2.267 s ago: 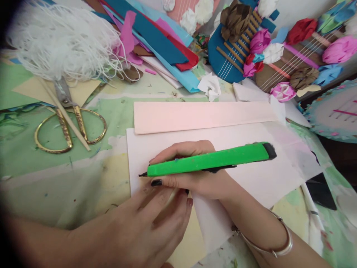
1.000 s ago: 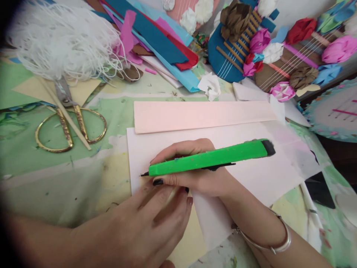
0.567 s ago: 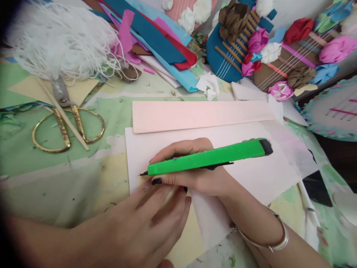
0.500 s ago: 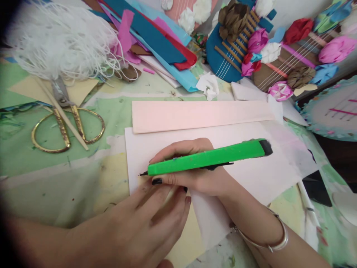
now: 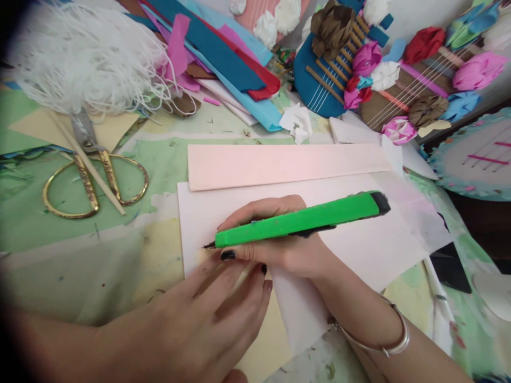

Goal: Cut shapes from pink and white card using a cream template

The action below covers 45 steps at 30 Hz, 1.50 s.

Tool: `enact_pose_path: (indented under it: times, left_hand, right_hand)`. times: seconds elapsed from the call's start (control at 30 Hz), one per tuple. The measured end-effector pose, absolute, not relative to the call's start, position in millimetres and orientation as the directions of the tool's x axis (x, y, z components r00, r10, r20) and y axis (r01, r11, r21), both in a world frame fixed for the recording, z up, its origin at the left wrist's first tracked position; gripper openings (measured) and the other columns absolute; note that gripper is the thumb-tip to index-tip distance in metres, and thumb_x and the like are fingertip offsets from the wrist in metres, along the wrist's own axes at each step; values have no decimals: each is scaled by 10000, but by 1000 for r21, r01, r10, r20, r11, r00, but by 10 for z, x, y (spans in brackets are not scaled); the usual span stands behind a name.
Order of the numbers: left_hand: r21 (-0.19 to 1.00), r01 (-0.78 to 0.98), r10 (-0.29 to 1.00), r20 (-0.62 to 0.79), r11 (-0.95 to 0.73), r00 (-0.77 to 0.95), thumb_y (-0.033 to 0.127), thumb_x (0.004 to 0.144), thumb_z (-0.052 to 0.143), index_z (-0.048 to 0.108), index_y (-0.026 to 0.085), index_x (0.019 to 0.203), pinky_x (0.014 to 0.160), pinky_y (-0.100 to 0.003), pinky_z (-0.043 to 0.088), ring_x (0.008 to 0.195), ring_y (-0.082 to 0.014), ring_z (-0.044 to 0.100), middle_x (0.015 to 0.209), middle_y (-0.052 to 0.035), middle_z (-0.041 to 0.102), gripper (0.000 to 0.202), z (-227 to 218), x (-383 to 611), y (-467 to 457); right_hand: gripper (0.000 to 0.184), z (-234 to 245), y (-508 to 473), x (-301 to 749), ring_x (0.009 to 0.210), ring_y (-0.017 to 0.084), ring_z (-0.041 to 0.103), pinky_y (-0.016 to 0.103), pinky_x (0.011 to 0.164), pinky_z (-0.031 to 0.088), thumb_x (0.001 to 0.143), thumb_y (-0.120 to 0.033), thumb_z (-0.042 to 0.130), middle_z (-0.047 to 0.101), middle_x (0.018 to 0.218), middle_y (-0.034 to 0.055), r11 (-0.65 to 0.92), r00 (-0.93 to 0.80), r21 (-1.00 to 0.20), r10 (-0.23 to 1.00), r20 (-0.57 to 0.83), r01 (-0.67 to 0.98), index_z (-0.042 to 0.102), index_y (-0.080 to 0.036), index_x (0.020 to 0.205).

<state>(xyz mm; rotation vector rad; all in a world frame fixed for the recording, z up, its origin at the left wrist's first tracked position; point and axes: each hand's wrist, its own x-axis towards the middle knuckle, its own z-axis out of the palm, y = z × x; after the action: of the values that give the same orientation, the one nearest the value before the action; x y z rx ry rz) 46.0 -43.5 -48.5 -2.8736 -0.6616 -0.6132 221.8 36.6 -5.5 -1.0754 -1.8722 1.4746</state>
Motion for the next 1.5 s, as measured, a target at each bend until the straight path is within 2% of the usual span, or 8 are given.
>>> enact_pose_path:
  times: [0.2,0.37,0.9,1.13,1.33,1.5]
  left_hand:
    - [-35,446,396,398,-895,827,398,1010,333,637,128,1289,914,-584,487,1134,-390,589,1287,-150,625,493,-469,454,-440]
    - [-13,470,434,362,-883,825,411,1017,334,626,149,1312,976,-552,485,1182,-379,562,1315,-117,621,491,-453,458,-455]
    - [-43,429,394,321,-902,861,357,1036,277,619,139,1318,950,-512,510,1189,-365,587,1308,-126,625,494,-373,426,-418]
    - [-17,446,418,316,-895,851,399,1027,328,620,138,1321,983,-539,487,1207,-382,570,1320,-132,618,490,-364,430,-437]
    - [-50,416,380,323,-908,867,398,1028,325,613,137,1325,961,-540,497,1198,-383,583,1318,-136,618,490,-368,420,-421]
    - [-39,439,404,324,-898,855,410,1028,318,612,143,1326,975,-551,492,1211,-390,573,1323,-127,615,497,-388,426,-433]
  right_hand:
    - [177,-48,368,2216,826,204,756,267,722,632,727,-261,832,790,894,47,95,-560,-962,826,-66,254,781,-205,887]
    - [185,-53,367,2235,818,218,760,277,707,644,715,-282,845,791,896,52,114,-535,-952,843,-59,285,783,-217,877]
    - [172,-47,366,2239,777,207,763,256,659,641,699,-247,855,793,865,39,100,-518,-958,854,-57,270,788,-228,856]
    - [159,-42,372,2246,770,205,762,253,661,637,703,-221,847,793,848,35,91,-510,-962,859,-54,256,791,-227,852]
    - [161,-48,377,2257,774,200,759,248,663,633,699,-222,848,792,855,36,105,-506,-958,861,-47,268,788,-214,849]
    - [159,-49,380,2258,776,200,761,249,666,636,705,-239,843,794,850,36,102,-507,-965,861,-35,240,787,-213,852]
